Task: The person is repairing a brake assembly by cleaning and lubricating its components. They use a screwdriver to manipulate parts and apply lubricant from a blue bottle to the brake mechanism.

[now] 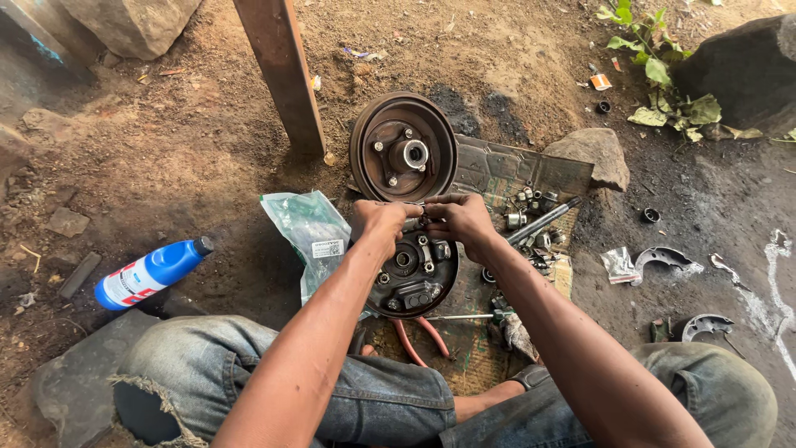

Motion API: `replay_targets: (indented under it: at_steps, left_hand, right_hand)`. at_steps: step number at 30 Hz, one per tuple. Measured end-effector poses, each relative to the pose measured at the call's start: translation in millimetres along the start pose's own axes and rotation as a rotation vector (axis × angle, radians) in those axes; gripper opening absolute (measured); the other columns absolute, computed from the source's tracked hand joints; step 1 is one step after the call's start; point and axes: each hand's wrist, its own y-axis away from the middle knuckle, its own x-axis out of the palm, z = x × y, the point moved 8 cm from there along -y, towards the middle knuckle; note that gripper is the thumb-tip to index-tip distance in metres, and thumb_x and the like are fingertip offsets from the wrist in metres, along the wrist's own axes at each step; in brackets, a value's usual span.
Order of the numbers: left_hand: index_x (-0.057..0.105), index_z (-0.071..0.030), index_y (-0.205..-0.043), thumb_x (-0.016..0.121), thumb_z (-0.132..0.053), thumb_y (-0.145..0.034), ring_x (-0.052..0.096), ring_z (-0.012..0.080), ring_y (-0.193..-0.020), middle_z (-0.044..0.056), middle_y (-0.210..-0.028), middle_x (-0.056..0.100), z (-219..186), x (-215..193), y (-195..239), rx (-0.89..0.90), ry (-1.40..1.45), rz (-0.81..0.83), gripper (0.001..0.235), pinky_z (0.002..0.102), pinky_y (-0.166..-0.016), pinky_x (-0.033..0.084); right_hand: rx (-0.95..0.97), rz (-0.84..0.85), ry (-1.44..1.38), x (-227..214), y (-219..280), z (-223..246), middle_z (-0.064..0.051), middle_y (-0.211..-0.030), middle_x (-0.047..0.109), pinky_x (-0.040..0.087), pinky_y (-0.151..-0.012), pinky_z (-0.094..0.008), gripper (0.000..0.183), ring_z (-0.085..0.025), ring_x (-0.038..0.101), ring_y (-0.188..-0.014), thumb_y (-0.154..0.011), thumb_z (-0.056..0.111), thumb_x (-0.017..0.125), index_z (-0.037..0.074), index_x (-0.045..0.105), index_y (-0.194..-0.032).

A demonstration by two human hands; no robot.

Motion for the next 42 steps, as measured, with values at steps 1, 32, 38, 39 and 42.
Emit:
replay_targets:
  at_steps: [1, 32, 38, 39, 42]
  left_hand:
    - [0.069, 0.002, -0.066, 0.094, -0.013, -0.060, 0.054, 0.0138, -0.043, 0.010, -0.062, 0.068, 1.3, -0.4, -1.6, -0.011, -0.012, -0.001, 0.030, 0.029, -0.039, 0.042]
    - [0.076, 0.004, -0.089, 0.095, -0.029, -0.062, 0.077, 0.0333, -0.092, 0.022, -0.099, 0.078, -11.0, -8.4, 24.4, -0.036, -0.197, -0.089, 0.046, 0.043, -0.085, 0.060]
    - [0.078, 0.002, -0.089, 0.094, -0.032, -0.063, 0.076, 0.0329, -0.093, 0.021, -0.098, 0.078, -12.2, -11.4, 28.2, -0.024, -0.227, -0.077, 0.045, 0.042, -0.085, 0.059]
    - [0.078, 0.001, -0.088, 0.094, -0.032, -0.063, 0.076, 0.0325, -0.092, 0.020, -0.097, 0.078, -12.6, -13.0, 27.4, -0.017, -0.234, -0.076, 0.045, 0.042, -0.085, 0.059]
    - [0.078, 0.001, -0.087, 0.094, -0.032, -0.063, 0.077, 0.0315, -0.090, 0.020, -0.095, 0.078, -12.8, -13.1, 24.4, -0.001, -0.246, -0.062, 0.044, 0.041, -0.084, 0.059]
  right_hand:
    - [0.030, -0.006, -0.014, -0.7, -0.9, -2.9, -0.014, -0.089, 0.075, 0.062, -0.060, -0.029, 0.019, -0.018, 0.070, -0.064, -0.093, 0.005, 0.067, -0.004, 0.072, -0.109]
    - [-0.198, 0.464, 1.662, -2.7, 109.4, -40.1, -0.008, -0.090, 0.076, 0.061, -0.072, -0.042, 0.024, -0.027, 0.074, -0.084, -0.080, 0.038, 0.081, 0.022, 0.080, -0.099]
    - [-0.173, 0.513, 1.710, -0.8, 118.7, -62.7, -0.009, -0.092, 0.077, 0.060, -0.066, -0.039, 0.019, -0.024, 0.072, -0.078, -0.098, 0.021, 0.062, 0.015, 0.072, -0.112]
    - [-0.133, 0.541, 1.669, -2.7, 118.0, -65.2, -0.008, -0.093, 0.078, 0.061, -0.065, -0.039, 0.021, -0.023, 0.072, -0.076, -0.100, 0.019, 0.058, 0.014, 0.069, -0.118]
    - [0.046, 0.488, 1.367, -22.4, 113.0, -62.5, -0.002, -0.102, 0.071, 0.061, -0.069, -0.037, 0.034, -0.019, 0.070, -0.077, -0.100, 0.022, 0.053, 0.026, 0.058, -0.133]
